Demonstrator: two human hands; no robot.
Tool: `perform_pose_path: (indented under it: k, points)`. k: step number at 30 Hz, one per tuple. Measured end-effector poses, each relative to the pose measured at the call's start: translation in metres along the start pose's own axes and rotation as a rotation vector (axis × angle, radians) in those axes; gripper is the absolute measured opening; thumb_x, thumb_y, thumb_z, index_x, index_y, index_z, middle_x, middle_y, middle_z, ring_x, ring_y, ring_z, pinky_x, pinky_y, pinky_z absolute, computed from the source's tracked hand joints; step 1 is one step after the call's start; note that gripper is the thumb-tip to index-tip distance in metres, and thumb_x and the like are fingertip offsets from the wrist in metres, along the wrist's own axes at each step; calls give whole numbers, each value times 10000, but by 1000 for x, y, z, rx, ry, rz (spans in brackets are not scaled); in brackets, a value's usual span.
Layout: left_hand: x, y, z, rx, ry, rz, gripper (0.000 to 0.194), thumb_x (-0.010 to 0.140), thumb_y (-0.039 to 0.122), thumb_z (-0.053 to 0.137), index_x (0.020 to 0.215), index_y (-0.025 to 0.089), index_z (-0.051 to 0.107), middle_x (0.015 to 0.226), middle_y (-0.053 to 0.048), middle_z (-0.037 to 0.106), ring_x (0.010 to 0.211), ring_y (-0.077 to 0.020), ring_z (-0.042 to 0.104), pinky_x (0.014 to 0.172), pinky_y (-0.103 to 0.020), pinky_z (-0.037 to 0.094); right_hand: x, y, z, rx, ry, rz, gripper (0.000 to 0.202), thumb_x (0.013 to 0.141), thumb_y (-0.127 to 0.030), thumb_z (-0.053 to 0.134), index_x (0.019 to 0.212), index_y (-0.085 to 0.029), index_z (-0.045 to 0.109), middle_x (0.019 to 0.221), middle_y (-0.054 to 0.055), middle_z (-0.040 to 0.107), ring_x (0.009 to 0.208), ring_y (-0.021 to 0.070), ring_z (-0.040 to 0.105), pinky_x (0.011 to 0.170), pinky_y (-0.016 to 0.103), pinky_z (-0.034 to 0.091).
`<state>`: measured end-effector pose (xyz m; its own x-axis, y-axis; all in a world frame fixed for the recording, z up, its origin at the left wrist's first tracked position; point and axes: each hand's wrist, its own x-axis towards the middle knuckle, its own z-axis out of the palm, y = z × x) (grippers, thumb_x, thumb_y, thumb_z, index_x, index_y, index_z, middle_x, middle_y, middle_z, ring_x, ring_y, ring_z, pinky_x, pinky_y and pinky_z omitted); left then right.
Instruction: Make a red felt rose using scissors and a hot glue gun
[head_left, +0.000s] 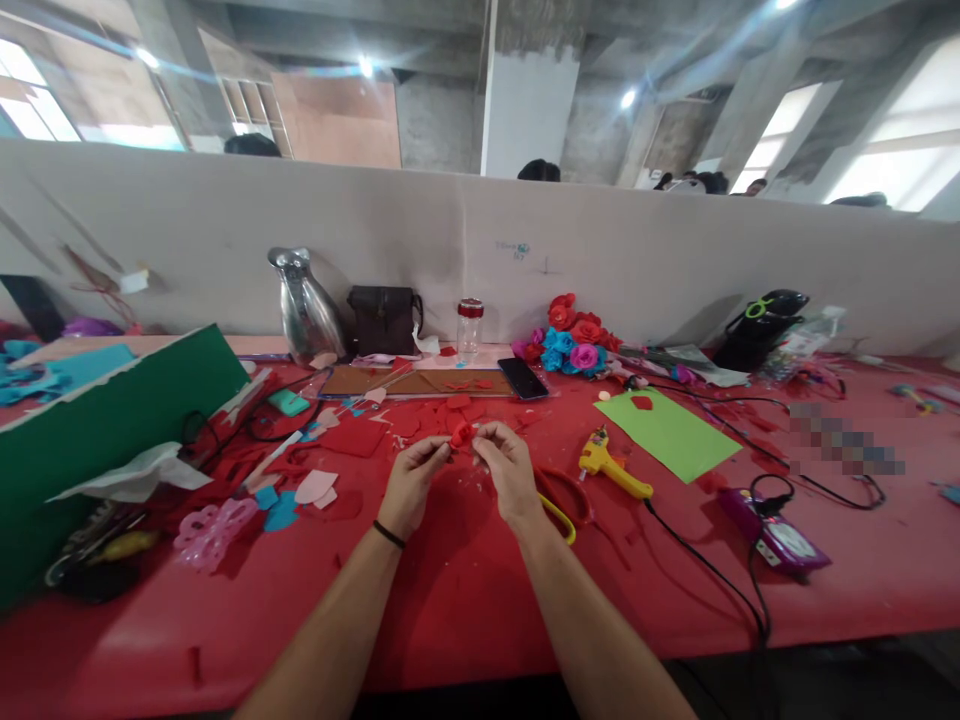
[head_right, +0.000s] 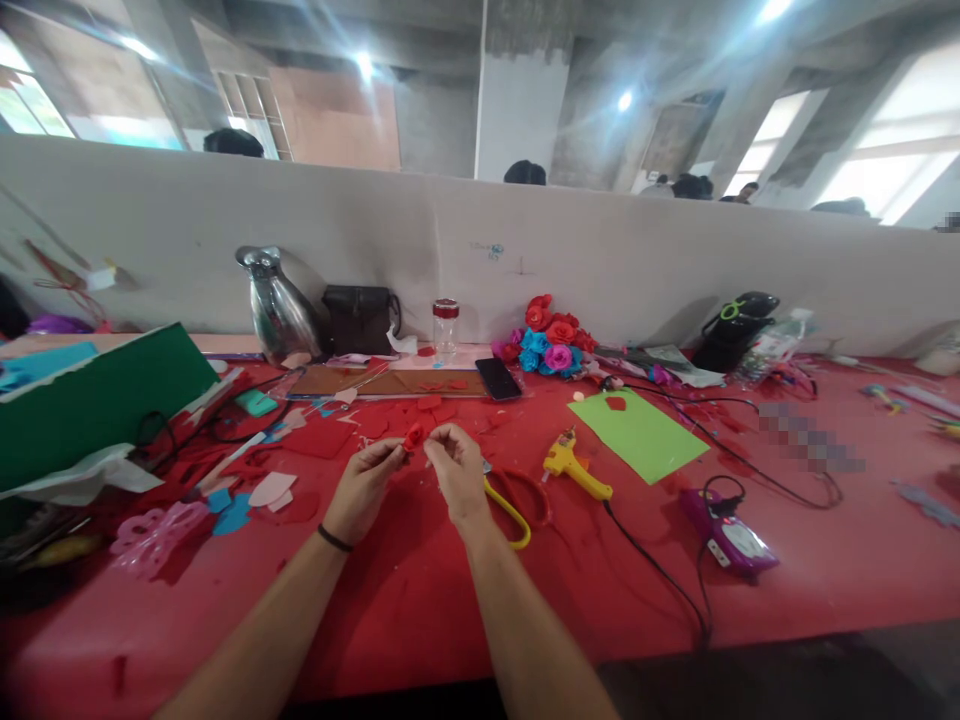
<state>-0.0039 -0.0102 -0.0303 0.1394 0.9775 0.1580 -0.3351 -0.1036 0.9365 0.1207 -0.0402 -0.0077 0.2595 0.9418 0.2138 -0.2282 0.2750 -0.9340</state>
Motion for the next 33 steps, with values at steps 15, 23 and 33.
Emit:
perform_pose_path:
  k: [15,23,33]
  points:
    - [0,2,0,23,-17,51,155,641,320,745,710,183,719,684,-5,635,682,-129,525,692,-248,406,-1,0,2,27,-2,71,91,637,-275,582,625,-210,519,529,-67,513,479,92,434,505,229,315]
    - [-1,4,-1,183,-92,44,137,691,295,675,738,167,690,684,9,579,658,-123,477,659,-244,375,-1,-8,0,-16,6,83,182,684,-377,598,677,-198,565,572,-58,516,529,96,425,497,220,273]
    - [-2,3,-1,170,-140,2,170,684,326,676,718,164,642,654,21,516,630,-116,424,634,-240,341,1,-5,0,50,55,132,145,627,-317,617,588,-192,553,510,-74,469,494,83,363,494,221,262]
